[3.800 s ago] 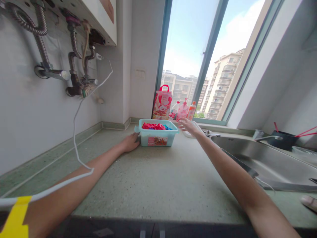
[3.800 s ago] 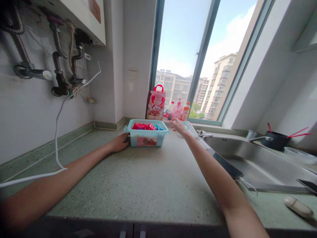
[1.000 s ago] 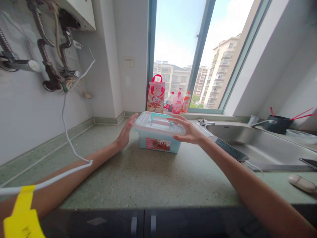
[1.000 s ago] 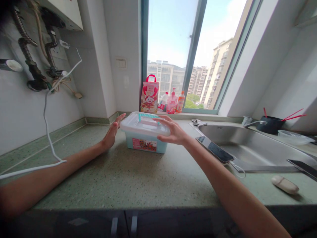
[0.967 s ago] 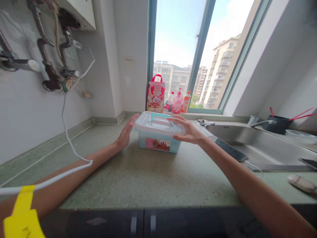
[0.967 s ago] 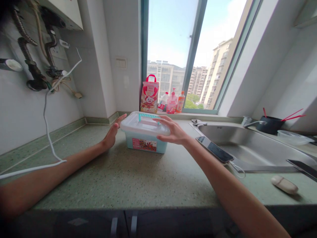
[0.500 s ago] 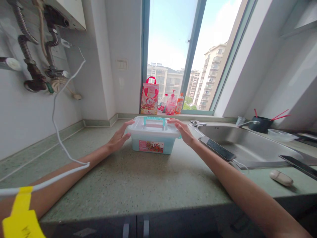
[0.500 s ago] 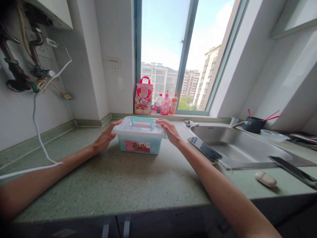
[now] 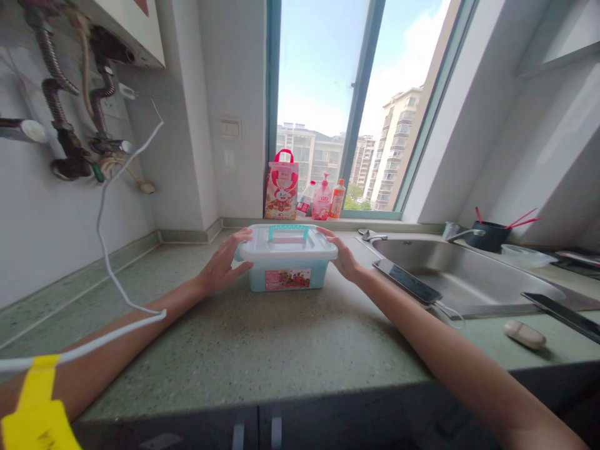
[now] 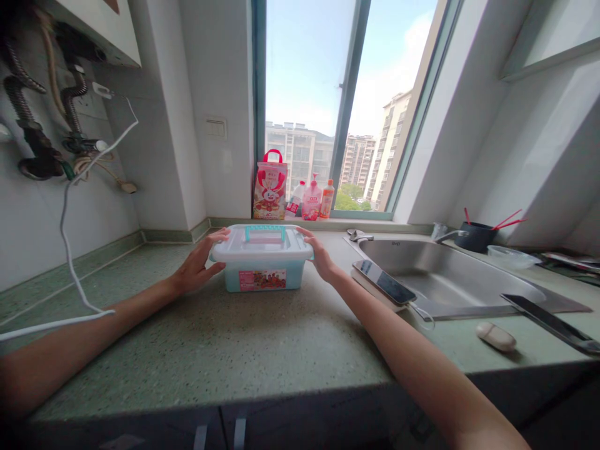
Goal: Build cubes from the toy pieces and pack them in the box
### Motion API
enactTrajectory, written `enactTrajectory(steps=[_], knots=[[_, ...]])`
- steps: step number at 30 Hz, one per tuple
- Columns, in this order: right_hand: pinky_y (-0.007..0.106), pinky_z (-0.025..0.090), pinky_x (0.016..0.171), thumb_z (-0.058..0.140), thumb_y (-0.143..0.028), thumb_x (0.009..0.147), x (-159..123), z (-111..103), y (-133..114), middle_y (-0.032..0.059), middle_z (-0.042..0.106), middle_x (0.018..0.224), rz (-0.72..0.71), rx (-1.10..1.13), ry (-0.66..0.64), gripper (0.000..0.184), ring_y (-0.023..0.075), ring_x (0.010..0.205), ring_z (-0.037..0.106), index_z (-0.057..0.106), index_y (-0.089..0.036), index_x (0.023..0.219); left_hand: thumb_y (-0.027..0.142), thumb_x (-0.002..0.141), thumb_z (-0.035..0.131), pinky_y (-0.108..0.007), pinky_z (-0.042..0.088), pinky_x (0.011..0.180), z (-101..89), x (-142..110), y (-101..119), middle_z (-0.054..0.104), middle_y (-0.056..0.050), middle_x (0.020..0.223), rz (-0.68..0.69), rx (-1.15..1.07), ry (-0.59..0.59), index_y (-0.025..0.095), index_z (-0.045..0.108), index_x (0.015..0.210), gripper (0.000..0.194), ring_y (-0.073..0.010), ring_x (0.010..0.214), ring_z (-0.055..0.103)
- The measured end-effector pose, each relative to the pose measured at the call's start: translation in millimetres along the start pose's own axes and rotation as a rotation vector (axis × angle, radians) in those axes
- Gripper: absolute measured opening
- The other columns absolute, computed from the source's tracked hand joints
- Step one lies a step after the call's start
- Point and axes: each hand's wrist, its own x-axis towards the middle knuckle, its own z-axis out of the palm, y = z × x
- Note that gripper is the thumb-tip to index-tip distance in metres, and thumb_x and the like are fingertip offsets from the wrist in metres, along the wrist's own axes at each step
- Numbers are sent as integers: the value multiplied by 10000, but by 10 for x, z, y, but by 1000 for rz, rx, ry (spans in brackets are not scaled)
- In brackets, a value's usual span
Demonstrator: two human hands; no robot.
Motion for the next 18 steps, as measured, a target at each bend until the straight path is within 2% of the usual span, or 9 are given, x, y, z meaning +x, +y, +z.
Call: enactTrajectory(steps=[4, 8, 12, 18], knots=[[333, 451, 803, 580, -516, 815, -2, -4, -5, 5, 683, 1200, -5, 0, -2, 617, 223, 913, 578, 620, -329, 1402, 447, 941, 645, -546, 273, 1290, -83, -17, -64, 429, -177, 1645, 75, 25, -70, 220, 419, 1536, 676, -373, 1571, 327], [347, 467, 810, 603, -500, 817, -19, 1, -38, 10, 693, 1236, -12, 24, -25, 607, 239, 941, 607, 623, -324, 1397, 342, 847, 678, -572, 282, 1279, -151, -2, -116, 434, -166, 1650, 88, 104, -127, 221, 436, 1545, 749, -380, 1562, 347], [318, 465, 750, 619, -454, 814, -32, 2, -66, 2, 710, 1170, 6, 61, -44, 604, 215, 873, 606, 627, -311, 1400, 250, 856, 662, -529, 326, 1256, -139, 29, -133, 515, -144, 1597, 67, 155, -61, 235, 539, 1461, 618, -344, 1520, 433], [298, 460, 704, 627, -440, 812, -20, -4, -65, -4, 719, 1048, 18, 94, -51, 608, 190, 779, 577, 623, -296, 1402, 306, 926, 634, -520, 386, 1196, -163, 91, -50, 648, -125, 1457, 34, 181, -15, 248, 641, 1307, 386, -320, 1407, 563]])
